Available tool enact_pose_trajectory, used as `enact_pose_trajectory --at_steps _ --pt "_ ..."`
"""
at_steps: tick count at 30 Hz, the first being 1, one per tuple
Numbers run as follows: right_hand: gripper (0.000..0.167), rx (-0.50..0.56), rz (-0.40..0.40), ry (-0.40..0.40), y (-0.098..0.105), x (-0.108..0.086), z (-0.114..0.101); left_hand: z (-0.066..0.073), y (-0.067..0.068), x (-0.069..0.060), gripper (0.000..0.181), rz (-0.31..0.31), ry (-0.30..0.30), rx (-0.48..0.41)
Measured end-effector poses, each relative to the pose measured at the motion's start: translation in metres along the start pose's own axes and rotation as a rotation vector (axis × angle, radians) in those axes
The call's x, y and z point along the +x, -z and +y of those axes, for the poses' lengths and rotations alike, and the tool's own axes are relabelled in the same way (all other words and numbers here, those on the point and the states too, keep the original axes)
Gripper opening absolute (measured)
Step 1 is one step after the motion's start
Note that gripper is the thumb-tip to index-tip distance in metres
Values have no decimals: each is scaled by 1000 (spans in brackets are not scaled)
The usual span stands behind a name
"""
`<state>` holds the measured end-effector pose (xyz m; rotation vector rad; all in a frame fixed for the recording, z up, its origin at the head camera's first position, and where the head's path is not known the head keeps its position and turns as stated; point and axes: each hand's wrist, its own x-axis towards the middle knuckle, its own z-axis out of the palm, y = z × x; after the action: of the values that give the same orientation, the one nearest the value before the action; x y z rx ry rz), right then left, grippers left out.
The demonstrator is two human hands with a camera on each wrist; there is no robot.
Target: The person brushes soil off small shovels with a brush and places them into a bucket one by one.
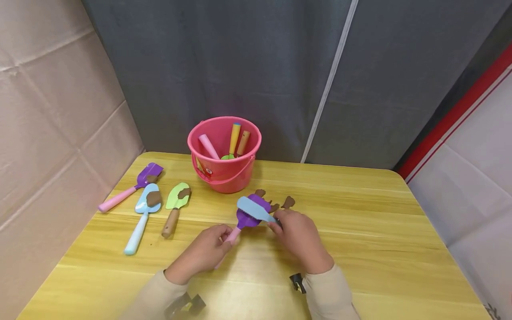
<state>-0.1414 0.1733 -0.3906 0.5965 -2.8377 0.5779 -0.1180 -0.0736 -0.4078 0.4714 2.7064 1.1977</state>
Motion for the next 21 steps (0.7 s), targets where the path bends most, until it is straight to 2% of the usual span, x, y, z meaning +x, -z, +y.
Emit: enact_pose_trajectory --at_steps 5,8,11,17,19,21 --pt "21 -28 61 -138 -4 3 18 0 0 -1 11 -4 -4 -3" --pt "20 -31 69 -188 -4 3 24 -1 -1 -1 10 -9 -8 -3" --pt "18 -9 41 -143 0 1 21 -1 -2 0 9 -12 -7 -3" --pt "11 72 -75 37 5 -2 -4 -1 -2 -1 9 -13 -12 -1" --pt "12 60 -85 56 5 -3 -8 -1 -2 0 10 -17 -14 -1" --pt "13 42 -84 37 5 -2 -8 -1 -3 0 9 -17 -15 3"
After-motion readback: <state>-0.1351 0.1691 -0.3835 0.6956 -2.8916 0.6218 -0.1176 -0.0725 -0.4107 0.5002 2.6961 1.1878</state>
